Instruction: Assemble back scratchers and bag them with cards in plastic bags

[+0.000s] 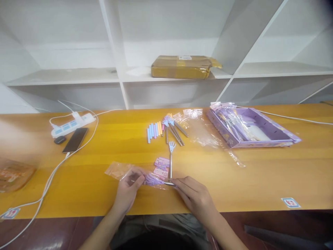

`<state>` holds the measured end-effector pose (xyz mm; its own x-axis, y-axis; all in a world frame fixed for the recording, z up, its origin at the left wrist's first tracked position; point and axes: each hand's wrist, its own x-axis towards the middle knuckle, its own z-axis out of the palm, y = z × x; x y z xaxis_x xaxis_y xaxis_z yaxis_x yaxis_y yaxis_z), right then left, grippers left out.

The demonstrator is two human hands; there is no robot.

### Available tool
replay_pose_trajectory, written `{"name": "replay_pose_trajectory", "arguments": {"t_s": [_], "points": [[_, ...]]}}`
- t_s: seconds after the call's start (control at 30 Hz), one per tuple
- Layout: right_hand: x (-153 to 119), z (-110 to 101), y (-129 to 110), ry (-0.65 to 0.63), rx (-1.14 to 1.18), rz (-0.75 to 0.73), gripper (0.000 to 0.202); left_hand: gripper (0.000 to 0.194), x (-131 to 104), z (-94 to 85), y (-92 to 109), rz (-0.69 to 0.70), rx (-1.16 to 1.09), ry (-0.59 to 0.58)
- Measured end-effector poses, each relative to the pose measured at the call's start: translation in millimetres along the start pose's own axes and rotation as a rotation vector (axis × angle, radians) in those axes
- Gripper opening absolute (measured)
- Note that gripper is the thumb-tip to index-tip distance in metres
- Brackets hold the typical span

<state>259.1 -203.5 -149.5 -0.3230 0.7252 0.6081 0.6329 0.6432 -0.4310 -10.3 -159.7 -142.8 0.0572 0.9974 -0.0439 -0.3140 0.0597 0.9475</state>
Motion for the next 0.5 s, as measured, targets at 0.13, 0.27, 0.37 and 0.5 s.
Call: {"name": "replay_pose_trajectory", "arguments": {"t_s": [0.13, 0.27, 0.37, 0.5], "points": [[2.3, 4.6, -6.0, -0.006, 0.014, 0.015, 0.049, 0.028, -0.6, -1.1, -2.3, -0.037, -0.016, 0.012], [2.6, 9.0, -9.0, 0.019, -0.013, 0.038, 0.037, 0.025, -0.6, 0.6, 0.6, -0.033, -0.039, -0.02], [-1.2, 14.9, -9.9, 0.049, -0.008, 0.107, 0.017, 0.027, -0.6, -0.5, -1.0, -0.087, -0.054, -0.049], [-5.3, 18.5, -11.5, 0.049, 0.05, 0.216, 0.022, 0.03, -1.9, -5.5, -7.1, -0.091, -0.039, -0.058]]}}
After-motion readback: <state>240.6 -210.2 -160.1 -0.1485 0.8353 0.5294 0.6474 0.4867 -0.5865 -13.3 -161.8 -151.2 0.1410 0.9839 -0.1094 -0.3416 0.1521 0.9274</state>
